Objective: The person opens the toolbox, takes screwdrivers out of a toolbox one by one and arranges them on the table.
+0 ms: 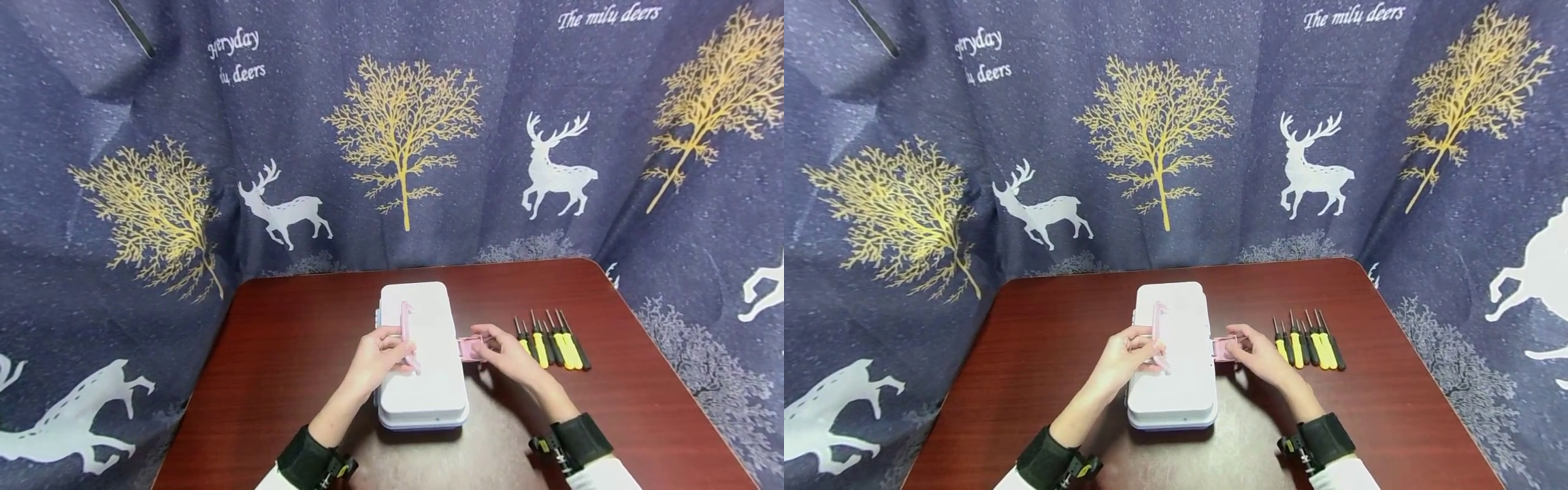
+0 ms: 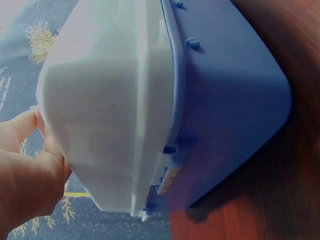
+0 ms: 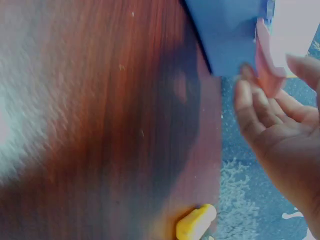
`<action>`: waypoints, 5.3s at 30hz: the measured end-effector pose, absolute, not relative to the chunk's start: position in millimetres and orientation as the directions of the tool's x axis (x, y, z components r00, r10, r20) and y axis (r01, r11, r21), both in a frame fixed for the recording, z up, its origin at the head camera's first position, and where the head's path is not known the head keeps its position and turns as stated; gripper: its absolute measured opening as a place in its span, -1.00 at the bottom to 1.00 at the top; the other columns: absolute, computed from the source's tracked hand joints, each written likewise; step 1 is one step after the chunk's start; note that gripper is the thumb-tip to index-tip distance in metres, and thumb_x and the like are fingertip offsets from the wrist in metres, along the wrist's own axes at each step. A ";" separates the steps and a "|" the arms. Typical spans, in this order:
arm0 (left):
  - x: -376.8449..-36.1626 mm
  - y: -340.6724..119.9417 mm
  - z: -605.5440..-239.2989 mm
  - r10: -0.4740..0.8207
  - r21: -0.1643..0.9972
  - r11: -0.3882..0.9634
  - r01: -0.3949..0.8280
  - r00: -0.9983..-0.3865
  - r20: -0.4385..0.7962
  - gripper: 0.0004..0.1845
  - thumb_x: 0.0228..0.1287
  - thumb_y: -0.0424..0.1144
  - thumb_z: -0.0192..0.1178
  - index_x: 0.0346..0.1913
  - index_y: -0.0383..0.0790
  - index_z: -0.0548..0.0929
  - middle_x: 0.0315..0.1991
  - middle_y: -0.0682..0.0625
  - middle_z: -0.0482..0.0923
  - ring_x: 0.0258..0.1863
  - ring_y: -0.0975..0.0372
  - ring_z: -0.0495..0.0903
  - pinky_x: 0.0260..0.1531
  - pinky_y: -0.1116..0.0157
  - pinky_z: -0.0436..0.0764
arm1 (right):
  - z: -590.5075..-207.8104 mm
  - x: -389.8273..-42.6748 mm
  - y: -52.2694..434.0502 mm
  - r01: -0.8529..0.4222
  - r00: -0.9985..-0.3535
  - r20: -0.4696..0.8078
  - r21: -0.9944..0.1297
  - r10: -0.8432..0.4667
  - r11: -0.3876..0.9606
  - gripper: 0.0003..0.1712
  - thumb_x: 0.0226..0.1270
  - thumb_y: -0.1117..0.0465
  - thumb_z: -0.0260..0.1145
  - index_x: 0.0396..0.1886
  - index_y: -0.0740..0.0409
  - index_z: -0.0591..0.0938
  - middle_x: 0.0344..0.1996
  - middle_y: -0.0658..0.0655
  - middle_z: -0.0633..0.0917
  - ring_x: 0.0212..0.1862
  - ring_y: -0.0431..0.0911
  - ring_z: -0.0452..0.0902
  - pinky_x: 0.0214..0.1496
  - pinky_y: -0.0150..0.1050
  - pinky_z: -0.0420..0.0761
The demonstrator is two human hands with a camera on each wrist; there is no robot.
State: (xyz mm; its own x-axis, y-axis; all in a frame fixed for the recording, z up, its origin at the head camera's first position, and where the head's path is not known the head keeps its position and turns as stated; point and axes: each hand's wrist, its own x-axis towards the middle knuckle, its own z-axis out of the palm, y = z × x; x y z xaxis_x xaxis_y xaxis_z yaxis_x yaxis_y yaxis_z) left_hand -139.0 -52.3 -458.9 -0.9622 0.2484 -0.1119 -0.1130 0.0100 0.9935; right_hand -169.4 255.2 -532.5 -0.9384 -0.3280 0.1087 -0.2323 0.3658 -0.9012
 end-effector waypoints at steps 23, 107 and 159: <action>-135.2 -47.9 -453.3 0.495 0.671 0.579 0.463 -0.854 0.161 -0.57 0.42 -0.15 0.37 0.27 -0.21 0.62 -0.30 0.10 0.63 -0.33 0.28 0.47 -0.35 0.36 0.47 | -530.7 -167.1 229.5 -0.036 -0.963 -0.016 -0.982 -0.267 0.187 -0.58 0.60 0.17 0.25 0.26 0.33 0.49 0.14 0.41 0.58 -0.15 -0.09 0.64 -0.12 -0.07 0.71; -89.5 -115.8 -527.2 0.388 0.742 0.288 0.605 -0.782 0.488 -0.50 -0.10 -0.25 0.69 -0.23 -0.16 0.52 -0.36 -0.07 0.51 -0.50 0.17 0.48 -0.56 0.48 0.46 | -523.4 -273.6 207.2 -0.043 -0.980 0.005 -0.980 -0.197 0.192 -0.56 0.60 0.24 0.24 0.28 0.47 0.57 -0.07 0.32 0.76 -0.39 -0.20 0.68 -0.20 -0.24 0.75; -98.6 -148.9 -522.1 -0.052 0.864 0.454 0.217 -0.962 0.269 -0.90 0.22 -0.38 0.48 -0.20 -0.21 0.87 -0.29 0.01 0.80 -0.38 0.36 0.74 -0.33 0.49 0.69 | -524.3 -188.5 281.9 -0.094 -0.988 0.040 -0.924 -0.152 0.372 -0.76 0.50 0.21 0.36 -0.15 0.36 0.75 -0.31 0.26 0.81 -0.26 -0.04 0.79 -0.11 -0.16 0.77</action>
State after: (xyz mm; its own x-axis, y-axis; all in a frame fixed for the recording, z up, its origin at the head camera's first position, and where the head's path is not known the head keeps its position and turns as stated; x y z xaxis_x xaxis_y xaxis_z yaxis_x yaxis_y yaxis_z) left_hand -98.6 -148.9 -522.1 -0.9618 -0.0524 0.2689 0.2169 0.4538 0.8643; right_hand -188.5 281.9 -524.3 -0.9876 -0.1519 0.0399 -0.0945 0.3717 -0.9235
